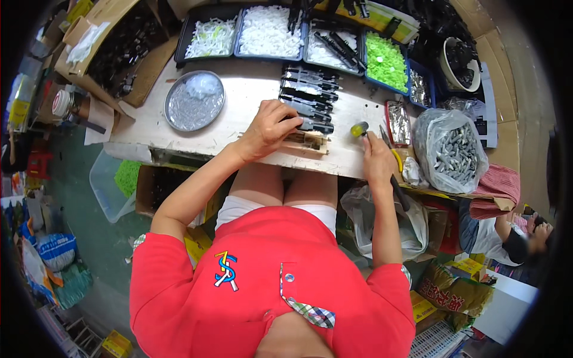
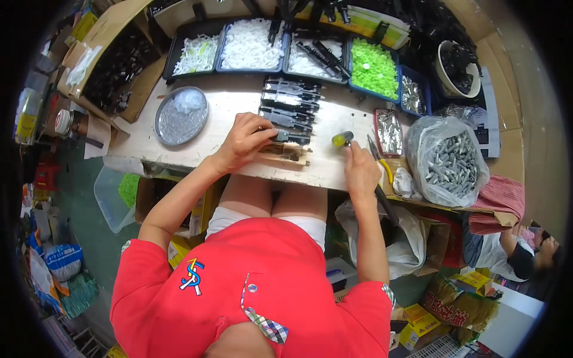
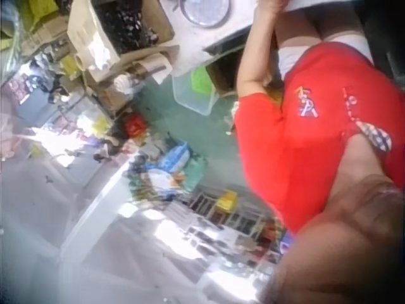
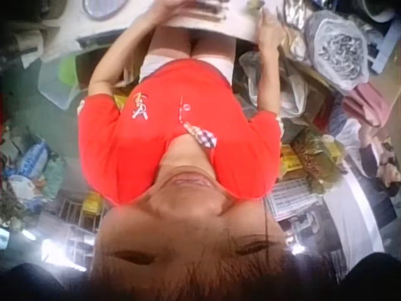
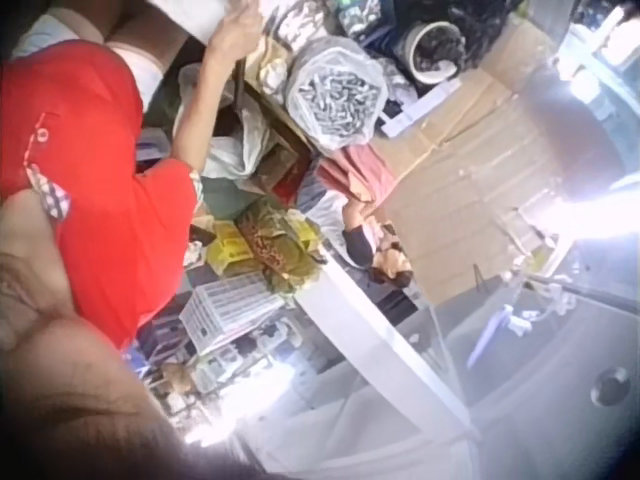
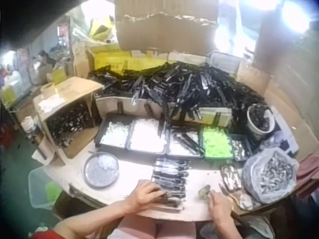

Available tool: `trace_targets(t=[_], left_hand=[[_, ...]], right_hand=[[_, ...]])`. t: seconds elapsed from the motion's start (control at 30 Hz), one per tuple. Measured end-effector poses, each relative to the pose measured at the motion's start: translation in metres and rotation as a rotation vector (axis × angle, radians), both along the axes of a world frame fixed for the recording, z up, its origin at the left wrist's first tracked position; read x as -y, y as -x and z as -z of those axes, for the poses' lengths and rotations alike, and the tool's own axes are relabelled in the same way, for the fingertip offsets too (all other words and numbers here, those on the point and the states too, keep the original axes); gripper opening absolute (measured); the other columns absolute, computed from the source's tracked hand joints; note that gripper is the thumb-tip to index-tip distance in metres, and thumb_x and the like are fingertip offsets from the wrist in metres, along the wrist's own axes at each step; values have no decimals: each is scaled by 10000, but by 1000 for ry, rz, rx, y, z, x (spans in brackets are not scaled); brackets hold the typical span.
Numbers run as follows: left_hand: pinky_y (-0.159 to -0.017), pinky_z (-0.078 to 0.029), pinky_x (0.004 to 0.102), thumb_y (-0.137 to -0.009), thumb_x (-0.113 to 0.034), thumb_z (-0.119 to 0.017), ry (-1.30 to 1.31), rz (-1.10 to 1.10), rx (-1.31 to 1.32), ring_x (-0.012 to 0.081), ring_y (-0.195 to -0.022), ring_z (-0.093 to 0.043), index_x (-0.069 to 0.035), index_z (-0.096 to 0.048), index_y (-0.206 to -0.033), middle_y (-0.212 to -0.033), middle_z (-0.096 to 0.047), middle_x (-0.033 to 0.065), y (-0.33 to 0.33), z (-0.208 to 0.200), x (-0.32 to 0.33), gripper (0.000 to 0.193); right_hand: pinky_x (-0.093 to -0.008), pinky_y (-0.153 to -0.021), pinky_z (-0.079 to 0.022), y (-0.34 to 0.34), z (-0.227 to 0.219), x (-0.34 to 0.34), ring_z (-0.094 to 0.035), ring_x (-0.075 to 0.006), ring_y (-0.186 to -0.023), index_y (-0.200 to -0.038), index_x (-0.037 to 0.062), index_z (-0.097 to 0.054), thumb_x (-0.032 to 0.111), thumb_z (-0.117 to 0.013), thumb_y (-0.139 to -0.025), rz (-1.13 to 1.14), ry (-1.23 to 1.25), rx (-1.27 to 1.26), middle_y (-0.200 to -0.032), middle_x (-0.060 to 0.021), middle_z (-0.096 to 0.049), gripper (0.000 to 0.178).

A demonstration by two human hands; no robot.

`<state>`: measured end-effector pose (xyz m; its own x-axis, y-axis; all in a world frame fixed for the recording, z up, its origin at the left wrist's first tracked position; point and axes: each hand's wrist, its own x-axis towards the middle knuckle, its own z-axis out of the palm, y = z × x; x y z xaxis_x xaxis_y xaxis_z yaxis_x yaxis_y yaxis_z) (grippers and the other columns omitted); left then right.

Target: The recorder is assembling small plastic and metal components for toys using manual dexterity and a small mallet.

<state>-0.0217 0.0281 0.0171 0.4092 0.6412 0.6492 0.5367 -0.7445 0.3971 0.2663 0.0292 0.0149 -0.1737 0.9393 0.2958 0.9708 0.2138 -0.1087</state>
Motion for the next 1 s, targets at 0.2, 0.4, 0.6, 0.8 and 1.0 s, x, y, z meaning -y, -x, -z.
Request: trace_targets(t=[0.2,0.4,0.6,0.8,1.0], left_hand=[[-787,-362,369,-687,-10,-605,-97,-202,-163,237,-876,-509,-63,-591,-916,-927,-561,69,-13,12,-43,235],[-740,-346,358,-684,-49,-639,-56,-255,-170,222,-857,-488,-80,-604,-860,-868,-532,46,-24,10,-49,182],[-724,-374,368,-655,-70,-681,6,-402,127,254,-839,-496,-78,-619,-858,-873,-536,68,17,-2,-34,212],[-691,-449,304,-679,3,-654,264,-807,406,196,-770,-539,-40,-631,-890,-855,-539,81,120,4,-7,217],[-828,-400,373,-701,-130,-673,25,-1308,20,296,-925,-506,-74,-615,-1040,-996,-513,135,231,39,-2,349]], right_hand=[[-373,-711,-369,5,-5,-27,-500,-247,-840,-839,91,-616,107,-614,-760,-147,-150,-125,-880,-64,-540,81],[-386,-700,-365,54,-19,-109,-503,-242,-852,-824,107,-608,97,-599,-731,-263,-286,-166,-895,-48,-550,94],[-432,-766,-358,98,-25,-169,-498,-263,-918,-818,78,-631,69,-522,-727,-108,-201,121,-933,-100,-556,143],[-415,-720,-376,80,-40,-182,-539,-238,-862,-809,92,-666,138,-587,-686,-158,-68,-216,-884,-108,-584,153],[-238,-551,-440,61,-77,-155,-573,-116,-687,-871,42,-571,184,-606,-802,-284,821,-1482,-767,-34,-568,161]])
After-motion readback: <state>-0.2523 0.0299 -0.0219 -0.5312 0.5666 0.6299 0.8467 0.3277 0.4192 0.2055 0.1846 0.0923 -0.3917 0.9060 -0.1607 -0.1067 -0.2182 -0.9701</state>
